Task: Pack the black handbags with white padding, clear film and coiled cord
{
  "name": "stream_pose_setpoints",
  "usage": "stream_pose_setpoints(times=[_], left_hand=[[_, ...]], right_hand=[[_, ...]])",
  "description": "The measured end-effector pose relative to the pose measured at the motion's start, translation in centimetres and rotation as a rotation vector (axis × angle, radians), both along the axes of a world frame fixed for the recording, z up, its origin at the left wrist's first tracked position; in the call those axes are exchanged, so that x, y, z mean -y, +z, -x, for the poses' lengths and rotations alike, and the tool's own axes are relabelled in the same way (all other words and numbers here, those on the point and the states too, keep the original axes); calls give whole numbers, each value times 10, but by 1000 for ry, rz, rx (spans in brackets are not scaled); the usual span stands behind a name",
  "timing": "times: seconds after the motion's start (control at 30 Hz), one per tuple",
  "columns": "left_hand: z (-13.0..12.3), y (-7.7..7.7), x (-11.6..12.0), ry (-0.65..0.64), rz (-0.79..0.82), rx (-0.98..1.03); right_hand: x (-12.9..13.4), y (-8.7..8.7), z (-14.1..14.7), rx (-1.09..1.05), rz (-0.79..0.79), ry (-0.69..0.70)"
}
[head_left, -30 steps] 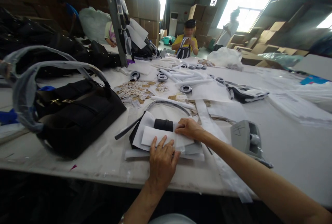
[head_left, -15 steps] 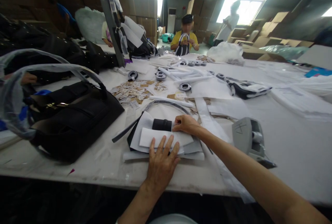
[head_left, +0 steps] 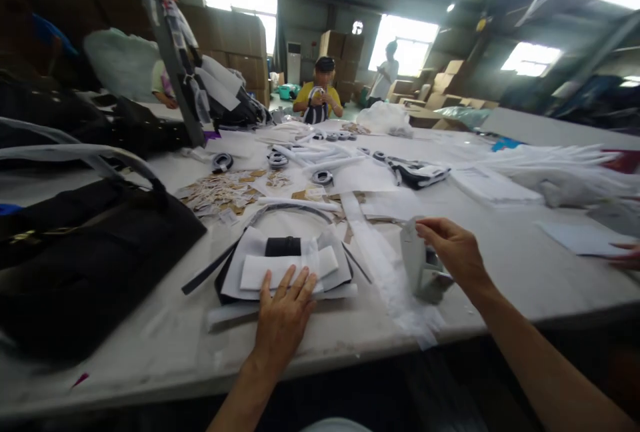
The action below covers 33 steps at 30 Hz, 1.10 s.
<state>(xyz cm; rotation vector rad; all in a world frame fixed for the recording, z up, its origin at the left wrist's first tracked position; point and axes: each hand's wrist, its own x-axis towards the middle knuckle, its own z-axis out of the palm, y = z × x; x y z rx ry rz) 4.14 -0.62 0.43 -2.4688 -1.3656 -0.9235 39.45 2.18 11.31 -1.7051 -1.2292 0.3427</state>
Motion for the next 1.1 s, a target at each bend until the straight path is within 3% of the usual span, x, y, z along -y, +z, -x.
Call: stream_pose_setpoints(times=[0.1, 0.17, 0.27, 0.37, 0.73, 0.9, 1.1], left_hand=[[5, -5, -5, -43, -66, -78], [7, -9, -9, -55, -106, -107], [7, -11, -11, -70, -145, -120], [8, -10, -10, -75, -161, -119], [10, -14, -8, -79, -171, -111], [9, -16, -8, -75, -147, -96], [9, -14, -7, -76, -143, -65]], right_hand=[[41, -18, -64, -95, 131, -227], [56, -39, -84, -203, 257, -245], [60, -66, -88, -320, 367, -185], [51, -76, -80, -371, 379, -191], [38, -52, -62, -394, 342, -231], [35, -41, -56, -502, 250, -254], [69, -31, -39, -630, 103, -239]])
